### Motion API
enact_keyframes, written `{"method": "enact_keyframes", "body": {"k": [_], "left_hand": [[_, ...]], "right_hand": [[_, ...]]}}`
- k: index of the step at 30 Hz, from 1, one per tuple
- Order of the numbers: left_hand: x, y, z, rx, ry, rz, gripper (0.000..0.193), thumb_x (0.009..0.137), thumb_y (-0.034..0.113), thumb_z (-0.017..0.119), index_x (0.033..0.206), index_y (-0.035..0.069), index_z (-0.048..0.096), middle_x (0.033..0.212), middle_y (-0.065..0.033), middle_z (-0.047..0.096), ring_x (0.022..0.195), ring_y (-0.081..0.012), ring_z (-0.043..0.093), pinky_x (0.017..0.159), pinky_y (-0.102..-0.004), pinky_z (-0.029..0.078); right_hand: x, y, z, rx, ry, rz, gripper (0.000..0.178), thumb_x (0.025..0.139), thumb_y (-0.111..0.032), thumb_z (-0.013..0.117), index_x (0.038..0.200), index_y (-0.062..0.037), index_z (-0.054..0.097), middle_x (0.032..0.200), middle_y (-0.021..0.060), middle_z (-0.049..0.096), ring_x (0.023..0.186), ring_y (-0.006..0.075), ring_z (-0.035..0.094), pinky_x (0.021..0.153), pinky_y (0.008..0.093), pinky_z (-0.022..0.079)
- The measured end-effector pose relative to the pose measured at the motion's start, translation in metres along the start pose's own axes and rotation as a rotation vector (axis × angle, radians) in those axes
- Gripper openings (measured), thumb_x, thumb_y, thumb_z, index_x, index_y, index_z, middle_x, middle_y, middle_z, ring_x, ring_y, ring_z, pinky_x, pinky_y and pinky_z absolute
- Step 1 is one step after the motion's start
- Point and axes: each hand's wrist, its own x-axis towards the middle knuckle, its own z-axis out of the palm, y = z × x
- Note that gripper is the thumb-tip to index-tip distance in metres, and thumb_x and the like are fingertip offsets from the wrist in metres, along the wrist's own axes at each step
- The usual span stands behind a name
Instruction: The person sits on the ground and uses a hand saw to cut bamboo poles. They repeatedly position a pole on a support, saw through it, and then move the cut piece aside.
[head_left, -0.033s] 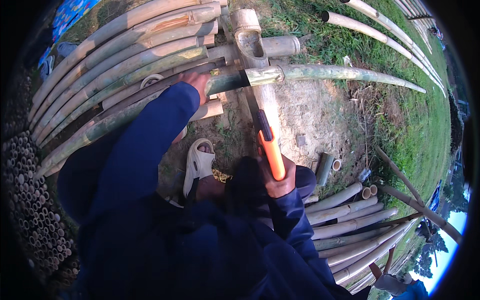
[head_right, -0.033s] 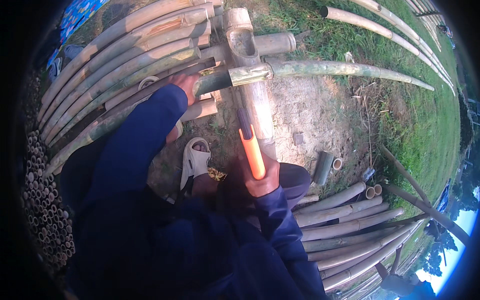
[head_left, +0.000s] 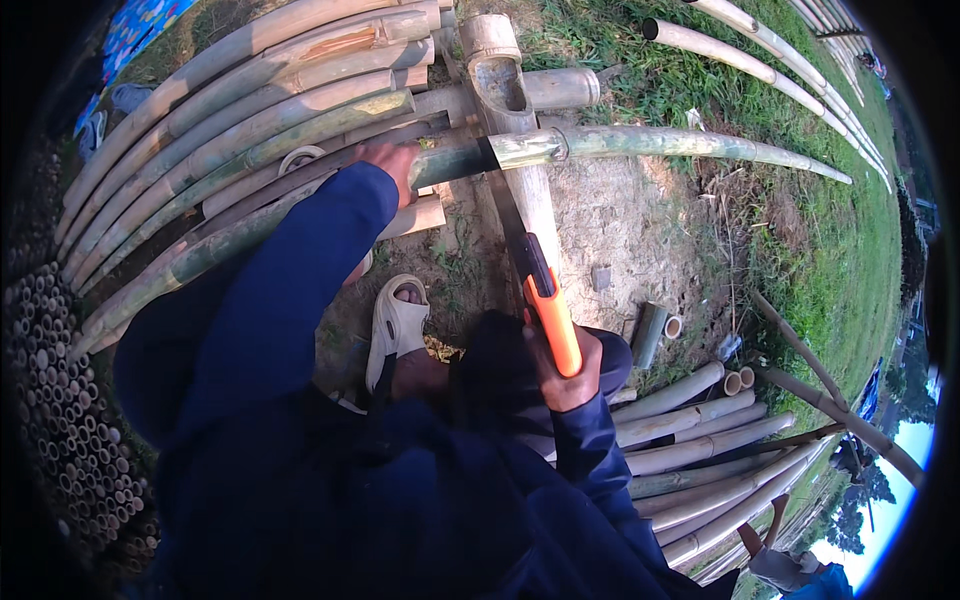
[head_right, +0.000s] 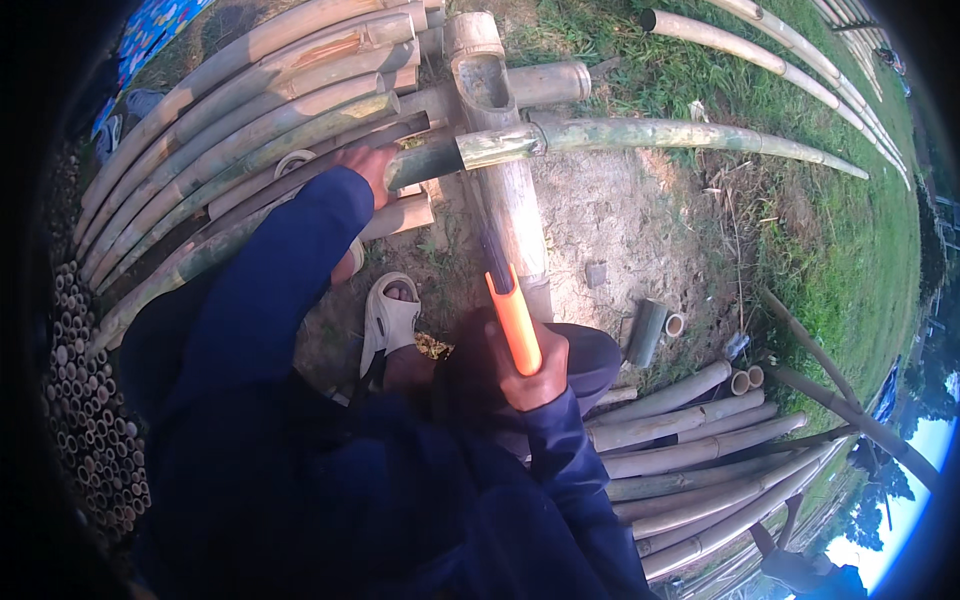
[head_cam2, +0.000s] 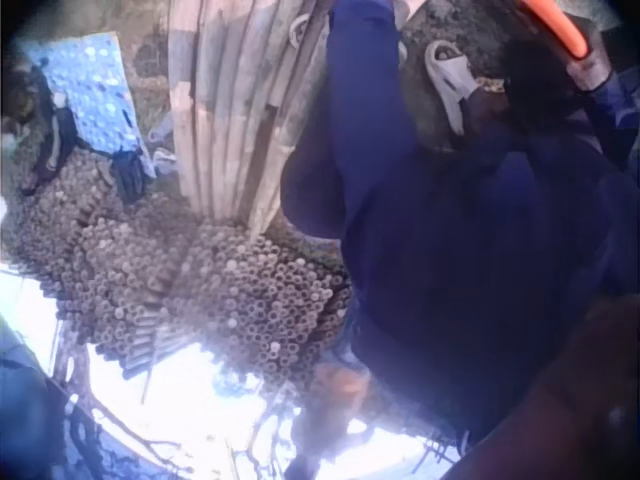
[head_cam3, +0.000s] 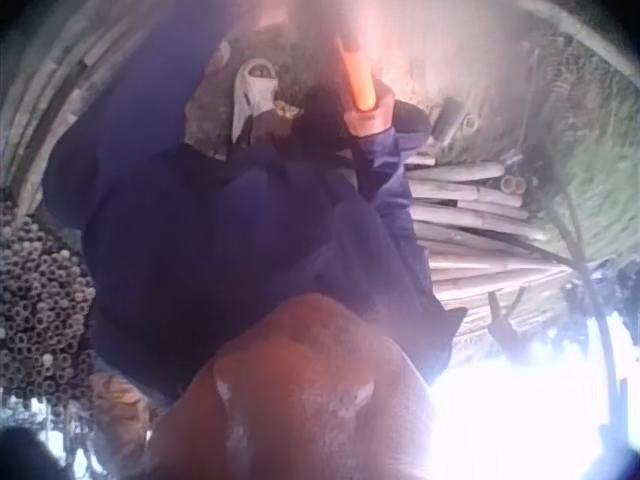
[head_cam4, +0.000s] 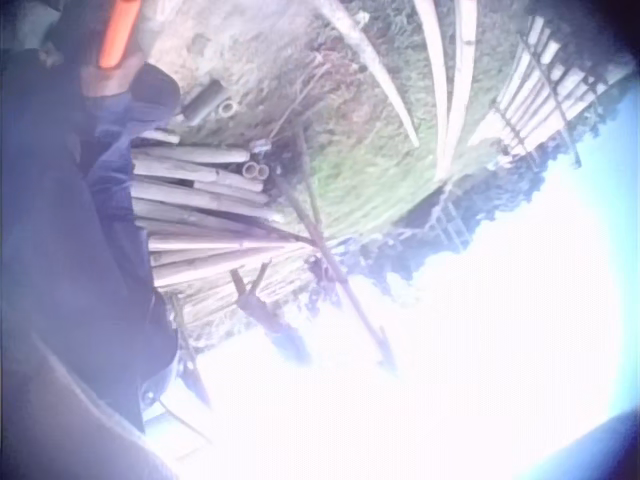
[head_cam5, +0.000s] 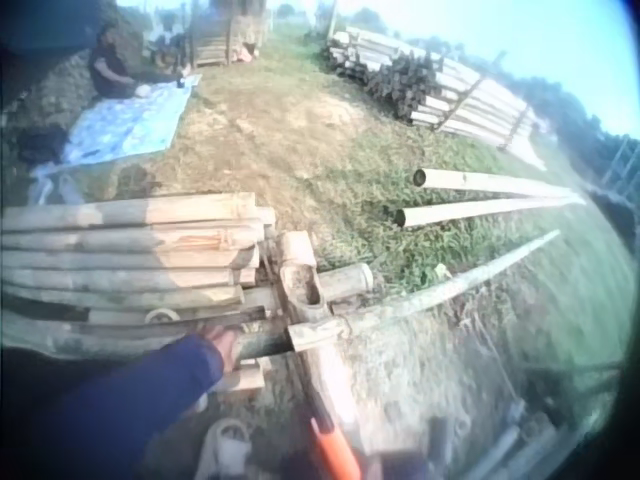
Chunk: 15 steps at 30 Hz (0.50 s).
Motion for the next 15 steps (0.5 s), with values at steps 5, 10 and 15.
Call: {"method": "enact_keyframes", "body": {"k": [5,10,15], "left_hand": [[0.000,0.005,-0.017,0.039,-0.092,-0.083,0.055,0.080,0.030,0.083,0.126,0.006,0.063,0.108,-0.0208,0.073,0.108,-0.0385,0.069,0.096,-0.0486,0.053],[0.015,0.008,-0.013,0.001,-0.088,-0.054,0.066,0.078,0.028,0.084,0.136,0.008,0.060,0.112,-0.0234,0.072,0.110,-0.0406,0.068,0.100,-0.0500,0.050],[0.008,-0.006,-0.011,-0.002,-0.098,-0.069,0.070,0.076,0.028,0.085,0.138,0.008,0.059,0.113,-0.0239,0.072,0.111,-0.0412,0.067,0.100,-0.0500,0.050]], "right_hand": [[-0.041,-0.014,-0.033,-0.024,-0.006,-0.008,0.023,0.089,-0.004,0.072,0.110,0.0045,0.071,0.082,0.0175,0.073,0.073,0.0239,0.074,0.067,0.0336,0.054],[0.052,0.023,0.020,0.119,-0.007,-0.065,0.014,0.091,-0.007,0.072,0.091,0.0051,0.066,0.067,0.0109,0.064,0.058,0.0164,0.054,0.058,0.0336,0.047],[-0.028,-0.003,-0.032,0.040,-0.052,0.022,0.024,0.090,-0.003,0.071,0.113,0.0048,0.070,0.071,0.0091,0.068,0.065,0.0152,0.065,0.063,0.0307,0.051]]}}
